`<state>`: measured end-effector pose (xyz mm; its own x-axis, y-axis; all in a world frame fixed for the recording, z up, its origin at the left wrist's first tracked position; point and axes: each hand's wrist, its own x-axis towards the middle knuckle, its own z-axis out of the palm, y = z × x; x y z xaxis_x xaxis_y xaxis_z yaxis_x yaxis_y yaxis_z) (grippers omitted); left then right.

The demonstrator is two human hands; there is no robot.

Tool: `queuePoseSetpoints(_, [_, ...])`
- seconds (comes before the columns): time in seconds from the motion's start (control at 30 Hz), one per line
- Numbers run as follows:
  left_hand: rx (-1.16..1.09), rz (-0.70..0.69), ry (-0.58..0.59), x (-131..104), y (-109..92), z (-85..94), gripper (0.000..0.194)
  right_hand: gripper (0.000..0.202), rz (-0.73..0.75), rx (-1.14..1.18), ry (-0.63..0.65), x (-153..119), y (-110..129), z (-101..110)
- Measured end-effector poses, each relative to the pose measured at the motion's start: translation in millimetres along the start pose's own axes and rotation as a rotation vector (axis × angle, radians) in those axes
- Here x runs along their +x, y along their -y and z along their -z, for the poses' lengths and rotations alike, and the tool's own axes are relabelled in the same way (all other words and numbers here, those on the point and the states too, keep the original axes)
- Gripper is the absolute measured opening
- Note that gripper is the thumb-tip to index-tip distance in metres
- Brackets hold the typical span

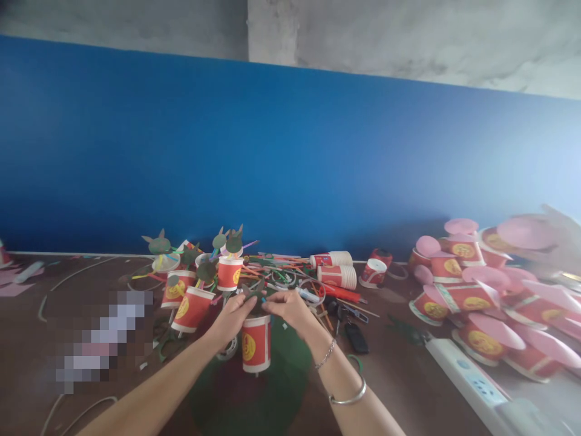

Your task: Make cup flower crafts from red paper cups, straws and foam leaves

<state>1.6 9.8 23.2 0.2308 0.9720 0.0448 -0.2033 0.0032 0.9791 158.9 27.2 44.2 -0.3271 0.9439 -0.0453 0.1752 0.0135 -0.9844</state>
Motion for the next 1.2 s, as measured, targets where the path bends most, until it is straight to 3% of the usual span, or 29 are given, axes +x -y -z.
queuePoseSetpoints(0.2, [-0.131, 0.042, -0.127, -1.6, -6.4, 3.5, 0.036, 0.042, -0.029, 0.097, -0.248, 15.2, -19.4, 19.4])
queuePoseSetpoints(0.27, [-0.165, 0.101, -0.112, -1.8, -4.2, 4.7, 0.037, 0.053, 0.009, -0.038, -0.361, 19.3, -26.2, 28.6])
queuePoseSetpoints(0.33, [-0.170, 0.130, -0.097, -1.6, -0.4, 4.9, 0.036, 0.052, 0.088, -0.325, -0.402, 21.0, -31.1, 34.9])
queuePoseSetpoints(0.43, [-0.137, 0.103, -0.097, -1.2, 5.5, 3.9, 0.033, 0.038, 0.159, -0.600, -0.365, 22.5, -33.9, 34.4])
queuePoseSetpoints(0.57, [-0.071, 0.031, -0.123, -3.2, 8.9, 3.0, 0.032, 0.027, 0.197, -0.812, -0.231, 36.8, -30.0, 17.7])
queuePoseSetpoints(0.67, [-0.048, -0.018, -0.142, -5.8, 9.5, 3.9, 0.034, 0.022, 0.196, -0.969, -0.138, 58.2, -24.0, 2.8])
queuePoseSetpoints(0.87, [-0.037, -0.056, -0.161, -5.9, 14.6, 7.0, 0.034, 0.013, 0.150, -1.164, -0.078, 85.1, -18.0, -11.8])
queuePoseSetpoints(0.97, [-0.073, -0.050, -0.168, -4.7, 15.5, 7.2, 0.034, 0.020, 0.155, -1.175, -0.098, 81.9, -18.3, -5.3])
queuePoseSetpoints(1.2, [-0.122, -0.025, -0.168, -6.1, 9.2, 5.9, 0.032, 0.030, 0.131, -1.037, -0.294, 60.9, -21.3, 24.0])
